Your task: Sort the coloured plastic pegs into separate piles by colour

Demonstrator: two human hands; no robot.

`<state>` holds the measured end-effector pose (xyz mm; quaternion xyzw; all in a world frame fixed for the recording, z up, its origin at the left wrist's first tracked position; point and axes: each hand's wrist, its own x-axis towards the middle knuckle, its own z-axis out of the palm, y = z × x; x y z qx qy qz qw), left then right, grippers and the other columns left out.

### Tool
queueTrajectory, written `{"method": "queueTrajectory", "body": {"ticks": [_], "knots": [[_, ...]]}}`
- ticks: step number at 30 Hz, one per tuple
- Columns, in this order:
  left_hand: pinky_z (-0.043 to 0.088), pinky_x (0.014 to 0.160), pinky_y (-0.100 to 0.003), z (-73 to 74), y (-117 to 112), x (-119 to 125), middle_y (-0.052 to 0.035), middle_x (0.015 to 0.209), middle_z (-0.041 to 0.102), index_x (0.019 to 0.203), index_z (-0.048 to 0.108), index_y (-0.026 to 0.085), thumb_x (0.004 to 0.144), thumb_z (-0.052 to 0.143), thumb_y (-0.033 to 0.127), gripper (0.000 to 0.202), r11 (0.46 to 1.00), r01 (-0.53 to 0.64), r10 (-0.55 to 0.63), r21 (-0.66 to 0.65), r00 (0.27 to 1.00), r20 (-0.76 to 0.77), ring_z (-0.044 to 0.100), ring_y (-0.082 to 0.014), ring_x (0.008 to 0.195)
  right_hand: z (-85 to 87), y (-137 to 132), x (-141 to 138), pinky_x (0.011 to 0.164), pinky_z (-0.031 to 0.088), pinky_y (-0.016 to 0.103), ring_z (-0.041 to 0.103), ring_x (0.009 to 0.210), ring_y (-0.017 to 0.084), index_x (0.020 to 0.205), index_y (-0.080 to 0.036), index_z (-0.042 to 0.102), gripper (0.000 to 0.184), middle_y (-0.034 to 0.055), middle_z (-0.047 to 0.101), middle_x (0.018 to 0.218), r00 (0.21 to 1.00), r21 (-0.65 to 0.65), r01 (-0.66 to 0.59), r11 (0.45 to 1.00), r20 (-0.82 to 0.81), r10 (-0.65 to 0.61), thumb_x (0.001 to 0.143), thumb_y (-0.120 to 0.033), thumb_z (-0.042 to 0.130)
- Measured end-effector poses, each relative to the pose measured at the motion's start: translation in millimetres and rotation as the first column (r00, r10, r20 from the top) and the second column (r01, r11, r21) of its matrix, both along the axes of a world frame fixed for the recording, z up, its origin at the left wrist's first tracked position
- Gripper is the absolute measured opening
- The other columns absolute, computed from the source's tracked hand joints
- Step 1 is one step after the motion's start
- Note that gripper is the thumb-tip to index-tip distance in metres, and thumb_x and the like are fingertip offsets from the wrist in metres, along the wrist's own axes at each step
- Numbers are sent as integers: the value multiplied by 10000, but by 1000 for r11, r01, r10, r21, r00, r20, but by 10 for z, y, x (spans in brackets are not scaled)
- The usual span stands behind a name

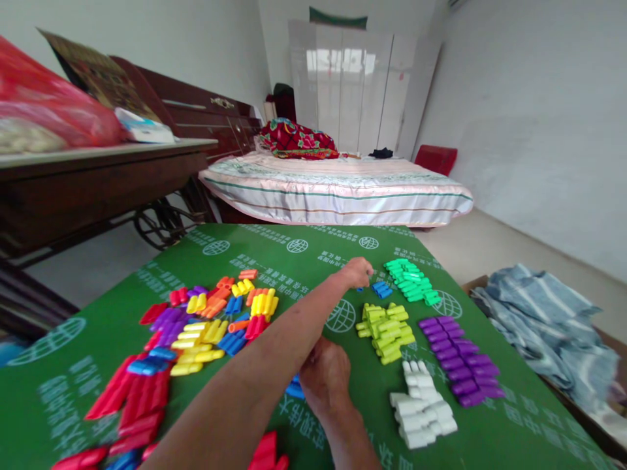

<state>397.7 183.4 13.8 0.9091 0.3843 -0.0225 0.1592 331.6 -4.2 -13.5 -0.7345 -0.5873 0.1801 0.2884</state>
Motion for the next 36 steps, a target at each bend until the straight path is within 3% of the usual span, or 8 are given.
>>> {"method": "queueTrajectory", "body": {"ticks": [3, 7, 9, 15, 18, 24, 31, 36], "knots": [[508, 811, -370, -13, 14, -100, -75, 1044, 621, 1037, 594, 129, 820, 589, 307, 280, 999, -42, 42, 12, 999, -25, 598, -179, 927, 14, -4, 12, 504, 320, 229, 676, 673, 175, 817, -277, 689, 180, -3, 726, 713, 995, -3, -28, 1000, -91, 28, 790, -237, 516], [486, 818, -231, 11, -26, -191, -38, 975, 682, 990, 656, 167, 685, 707, 220, 313, 994, -96, 96, 56, 995, -11, 623, -162, 936, 9, -2, 18, 526, 319, 229, 668, 688, 172, 830, -280, 680, 168, -9, 723, 724, 992, -12, -44, 999, -121, 42, 785, -245, 522], [479, 820, -214, 45, -57, -223, -31, 986, 690, 1006, 659, 187, 686, 696, 247, 328, 990, -118, 119, 77, 993, -5, 623, -163, 960, -3, 1, 18, 533, 322, 233, 667, 697, 173, 826, -278, 679, 177, -10, 722, 727, 992, -11, -42, 999, -124, 40, 780, -230, 515], [492, 846, -305, 154, -206, -323, -127, 1087, 658, 960, 663, 153, 654, 695, 394, 391, 971, -215, 224, 108, 971, -80, 603, -253, 1029, -40, 6, 9, 548, 342, 233, 668, 706, 174, 839, -299, 689, 189, -19, 724, 737, 988, -20, -41, 999, -149, 37, 784, -251, 515], [498, 833, -317, 157, -273, -362, -139, 1057, 658, 929, 658, 150, 624, 733, 356, 376, 966, -240, 251, 92, 958, -138, 607, -261, 1008, -35, 1, 2, 557, 353, 230, 668, 710, 172, 846, -301, 690, 186, -17, 727, 747, 988, 1, -40, 999, -151, 40, 785, -254, 522], [493, 838, -399, 113, -238, -259, -89, 1125, 578, 1094, 564, 154, 848, 542, 335, 306, 980, -193, 197, 44, 967, -161, 568, -198, 993, -1, -11, 2, 552, 356, 222, 671, 708, 169, 842, -293, 691, 194, -16, 729, 746, 989, -3, -32, 999, -144, 31, 765, -214, 532], [496, 830, -403, 103, -120, 75, -88, 1159, 551, 1141, 537, 167, 864, 514, 343, 329, 995, -102, 102, 3, 989, -109, 559, -201, 989, -3, 6, 6, 494, 329, 221, 672, 664, 188, 774, -245, 689, 178, 28, 728, 719, 993, 12, -11, 1000, -119, 12, 795, -260, 513], [496, 830, -406, 77, -140, 124, -90, 1157, 552, 1140, 538, 159, 863, 515, 345, 334, 1000, -20, 18, -19, 995, -95, 559, -204, 987, 18, 8, 7, 492, 340, 234, 682, 675, 211, 747, -225, 696, 189, 63, 730, 732, 996, -25, -12, 1000, -88, 10, 787, -264, 516]]}}
